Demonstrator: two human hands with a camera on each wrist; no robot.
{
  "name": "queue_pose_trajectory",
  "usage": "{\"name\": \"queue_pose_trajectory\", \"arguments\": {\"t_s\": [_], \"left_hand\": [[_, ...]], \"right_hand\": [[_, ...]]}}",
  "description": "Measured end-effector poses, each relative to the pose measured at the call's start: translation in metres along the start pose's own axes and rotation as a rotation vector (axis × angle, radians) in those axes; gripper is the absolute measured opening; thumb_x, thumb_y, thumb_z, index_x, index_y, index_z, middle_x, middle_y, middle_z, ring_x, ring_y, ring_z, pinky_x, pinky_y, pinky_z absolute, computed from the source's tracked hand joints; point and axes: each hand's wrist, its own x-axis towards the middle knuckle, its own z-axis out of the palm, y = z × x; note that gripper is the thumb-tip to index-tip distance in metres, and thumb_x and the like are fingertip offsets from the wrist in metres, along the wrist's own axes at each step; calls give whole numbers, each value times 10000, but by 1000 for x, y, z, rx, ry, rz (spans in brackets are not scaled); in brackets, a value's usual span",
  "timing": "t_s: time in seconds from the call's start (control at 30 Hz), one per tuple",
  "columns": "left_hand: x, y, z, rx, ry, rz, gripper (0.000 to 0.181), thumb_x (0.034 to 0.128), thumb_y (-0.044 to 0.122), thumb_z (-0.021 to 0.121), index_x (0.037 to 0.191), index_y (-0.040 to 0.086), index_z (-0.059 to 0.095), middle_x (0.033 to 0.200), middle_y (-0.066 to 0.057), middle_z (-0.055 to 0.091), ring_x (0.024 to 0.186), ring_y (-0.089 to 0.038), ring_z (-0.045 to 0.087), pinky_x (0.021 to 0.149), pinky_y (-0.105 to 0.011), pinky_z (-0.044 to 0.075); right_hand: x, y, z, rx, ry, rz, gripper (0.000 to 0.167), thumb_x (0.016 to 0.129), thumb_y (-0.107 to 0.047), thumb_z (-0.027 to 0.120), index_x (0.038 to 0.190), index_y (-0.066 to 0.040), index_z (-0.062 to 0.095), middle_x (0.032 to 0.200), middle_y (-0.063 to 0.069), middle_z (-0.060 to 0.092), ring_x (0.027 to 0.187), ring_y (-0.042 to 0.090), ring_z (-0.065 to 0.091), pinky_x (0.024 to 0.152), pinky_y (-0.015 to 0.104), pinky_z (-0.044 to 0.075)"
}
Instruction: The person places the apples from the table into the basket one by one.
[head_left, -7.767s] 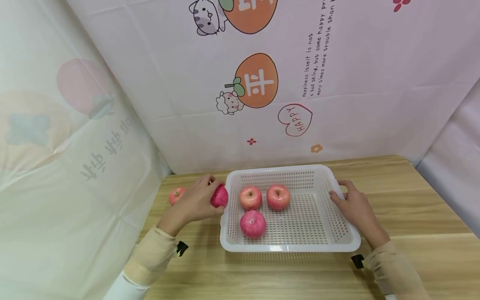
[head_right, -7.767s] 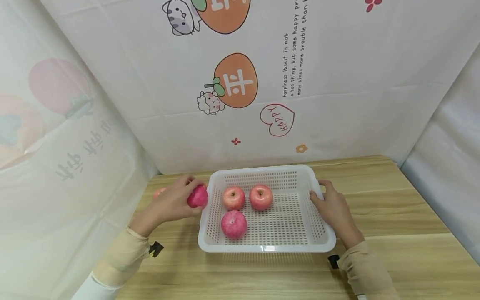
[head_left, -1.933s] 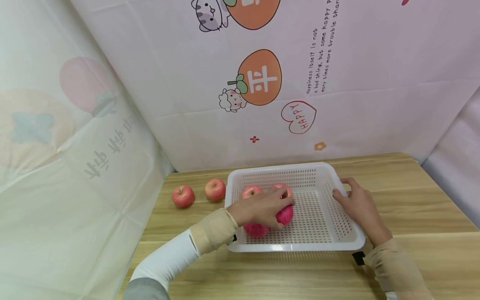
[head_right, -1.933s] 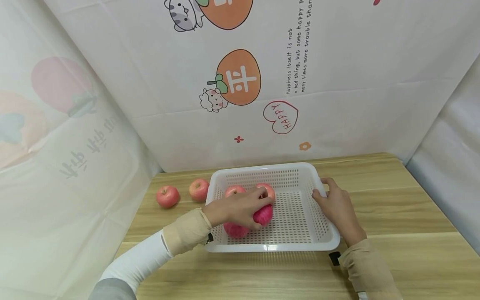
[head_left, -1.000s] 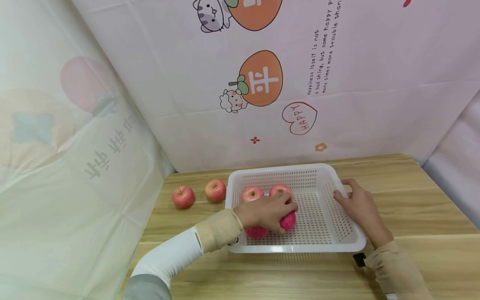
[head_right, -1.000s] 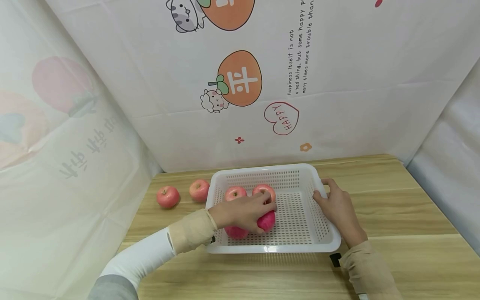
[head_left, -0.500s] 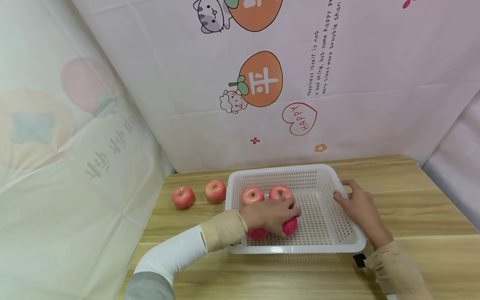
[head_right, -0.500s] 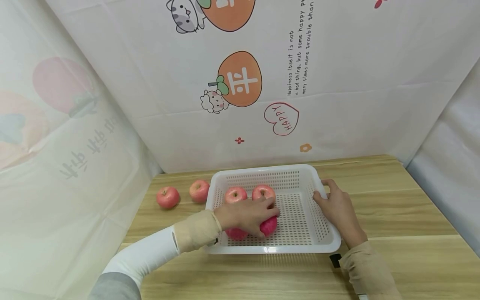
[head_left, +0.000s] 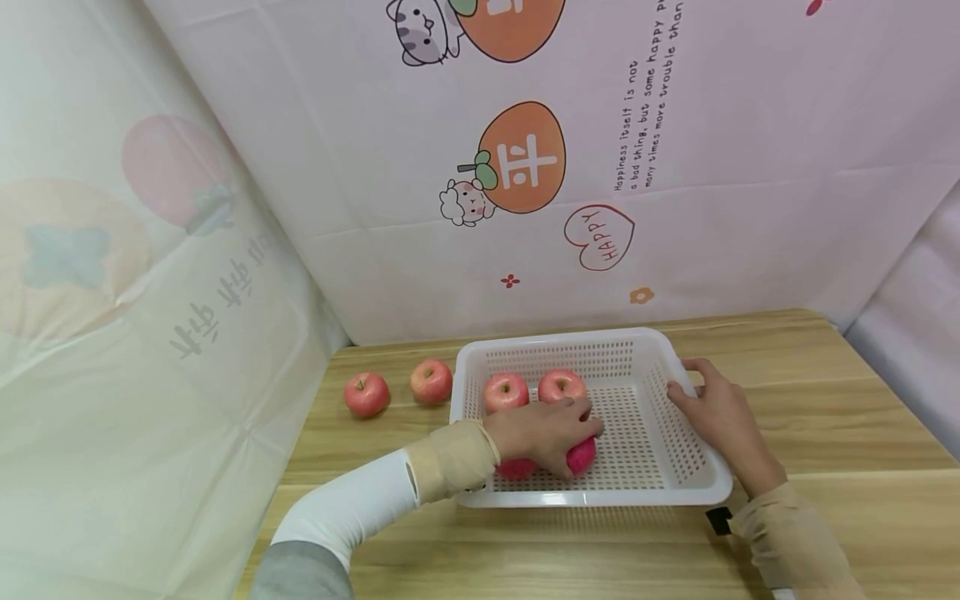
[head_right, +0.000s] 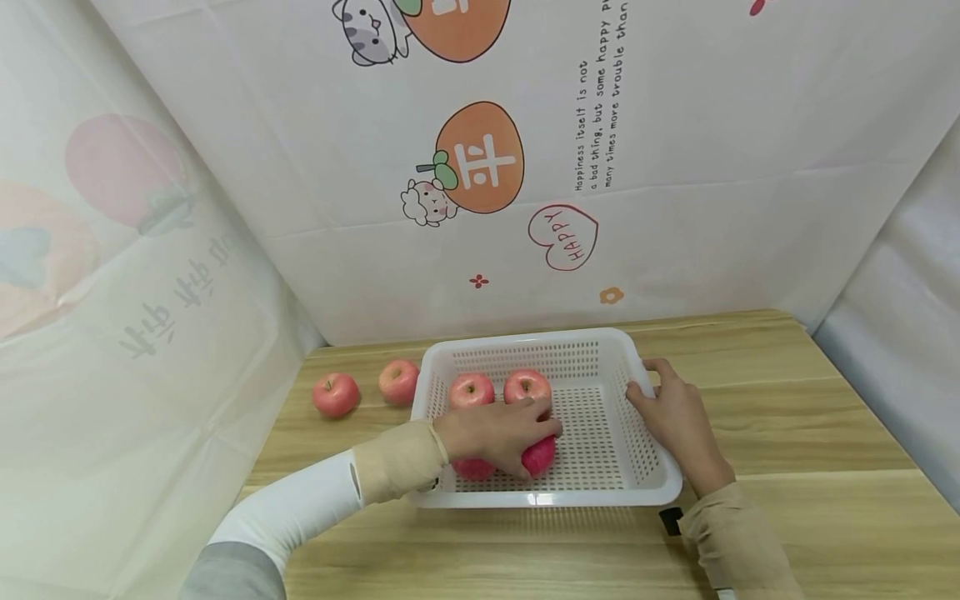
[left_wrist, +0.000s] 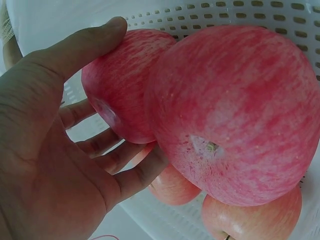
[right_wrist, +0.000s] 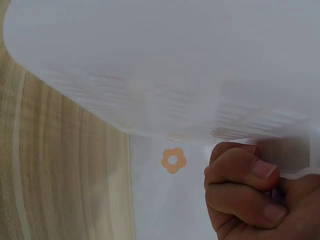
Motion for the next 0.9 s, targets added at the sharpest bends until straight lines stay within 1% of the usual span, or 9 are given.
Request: {"name": "queue_pose_trajectory", "arguments": {"t_s": [0.27, 0.5, 0.7, 0.9], "left_hand": [[1, -1, 2, -7, -6, 2, 679, 861, 485, 847, 1417, 270, 522, 1366, -2, 514, 1138, -119, 580, 784, -219, 547], [-1, 2, -1, -4, -14, -3, 682, 852, 505, 849, 1407, 270, 529, 1358, 5, 517, 1143, -113, 579, 776, -229, 551], [0, 1, -1, 12, -7, -1, 711, 857, 528, 830, 1445, 275, 521, 1400, 2, 519, 1181, -116, 557, 803, -216, 541], [-2, 1, -3, 9, -8, -11, 744, 857, 535, 834, 1474, 278, 507, 1428, 3, 518, 1207, -119, 544, 829, -208, 532]], "right_hand": [[0, 0, 0, 11, 1, -5, 641, 1090, -314, 556, 1552, 82, 353, 1205, 453, 659, 711, 279, 775, 538, 367, 621], [0, -1, 0, 11, -1, -4, 644, 1089, -316, 556, 1552, 82, 352, 1206, 453, 658, 708, 274, 773, 537, 367, 621], [0, 1, 0, 6, 4, -11, 645, 1092, -314, 555, 1548, 94, 351, 1184, 452, 666, 707, 284, 774, 532, 364, 618], [0, 1, -1, 5, 3, -14, 643, 1096, -308, 547, 1548, 102, 345, 1175, 457, 665, 706, 294, 775, 532, 367, 619]]}}
